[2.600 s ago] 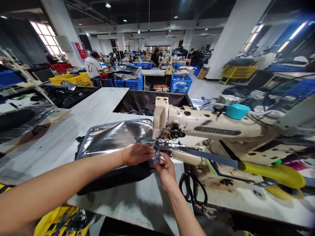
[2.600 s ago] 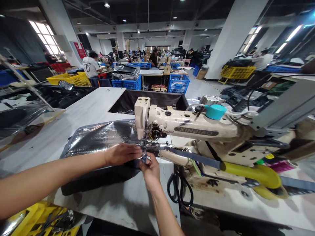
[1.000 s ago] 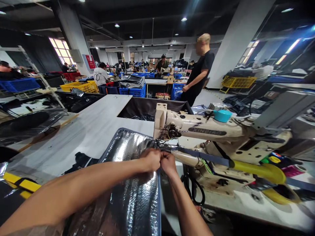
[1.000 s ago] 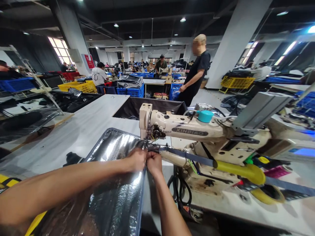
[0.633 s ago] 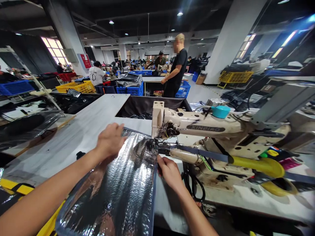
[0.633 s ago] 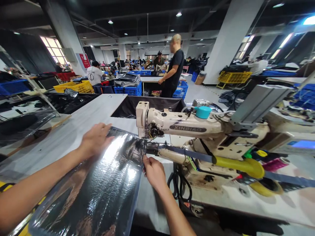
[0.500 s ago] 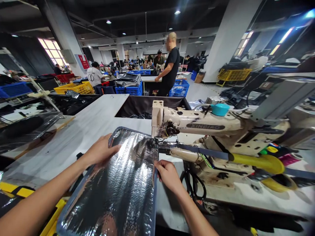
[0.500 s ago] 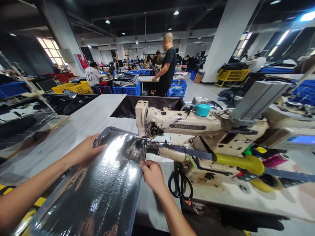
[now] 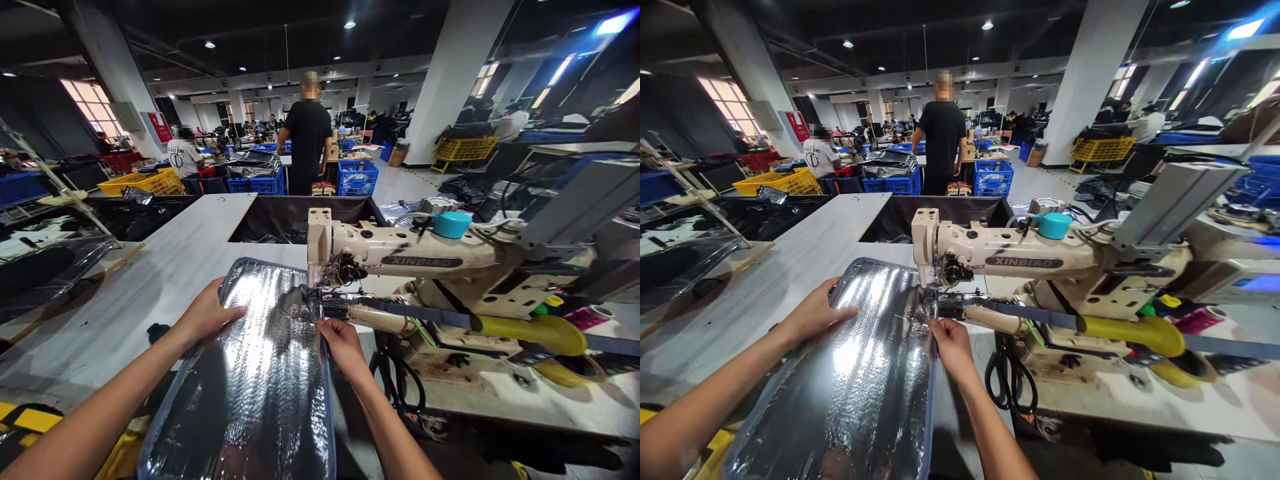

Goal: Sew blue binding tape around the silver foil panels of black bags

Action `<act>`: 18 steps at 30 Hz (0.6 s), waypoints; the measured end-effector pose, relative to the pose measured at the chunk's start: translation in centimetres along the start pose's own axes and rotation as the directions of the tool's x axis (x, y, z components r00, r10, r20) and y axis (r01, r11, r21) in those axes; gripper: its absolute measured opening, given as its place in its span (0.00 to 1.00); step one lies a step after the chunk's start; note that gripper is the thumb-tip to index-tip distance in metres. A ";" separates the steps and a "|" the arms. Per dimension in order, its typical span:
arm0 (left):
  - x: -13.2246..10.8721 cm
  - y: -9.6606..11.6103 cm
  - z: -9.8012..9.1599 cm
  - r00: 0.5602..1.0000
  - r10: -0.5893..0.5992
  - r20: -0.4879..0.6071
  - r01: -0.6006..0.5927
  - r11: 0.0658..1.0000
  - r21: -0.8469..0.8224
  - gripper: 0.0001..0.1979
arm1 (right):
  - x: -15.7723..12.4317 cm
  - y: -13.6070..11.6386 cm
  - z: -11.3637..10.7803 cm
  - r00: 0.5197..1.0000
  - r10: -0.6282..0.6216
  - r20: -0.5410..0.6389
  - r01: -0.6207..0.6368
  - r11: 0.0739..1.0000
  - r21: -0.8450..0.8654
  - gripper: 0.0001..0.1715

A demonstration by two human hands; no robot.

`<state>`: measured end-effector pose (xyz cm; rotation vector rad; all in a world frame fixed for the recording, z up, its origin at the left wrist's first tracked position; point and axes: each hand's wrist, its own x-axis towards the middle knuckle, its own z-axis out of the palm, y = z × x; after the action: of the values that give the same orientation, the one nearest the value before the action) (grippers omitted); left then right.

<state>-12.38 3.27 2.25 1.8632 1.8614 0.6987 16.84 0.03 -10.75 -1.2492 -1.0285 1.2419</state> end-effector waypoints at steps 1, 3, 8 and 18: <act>0.6 0.0 0.2 1.000 -0.003 -0.014 0.003 1.000 0.000 0.40 | 0.6 -0.1 0.0 1.000 -0.001 -0.008 0.001 1.000 0.001 0.34; 1.9 0.0 0.5 0.999 0.007 -0.037 -0.007 1.000 0.007 0.39 | 1.4 -0.3 -0.1 1.000 -0.017 -0.005 0.017 1.000 -0.013 0.33; 5.1 0.0 1.4 1.000 0.015 -0.006 -0.015 1.000 0.002 0.31 | 2.1 -1.0 -0.4 0.997 -0.029 0.065 0.030 0.999 -0.019 0.27; 9.6 -0.3 2.1 0.999 0.045 -0.015 -0.044 0.998 0.051 0.26 | -0.3 -0.6 -1.4 0.991 0.105 0.087 -0.103 0.994 -0.027 0.26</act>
<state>-11.51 12.95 0.99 1.9419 1.8692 0.6900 18.28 -0.34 -10.22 -1.2881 -1.0545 1.3799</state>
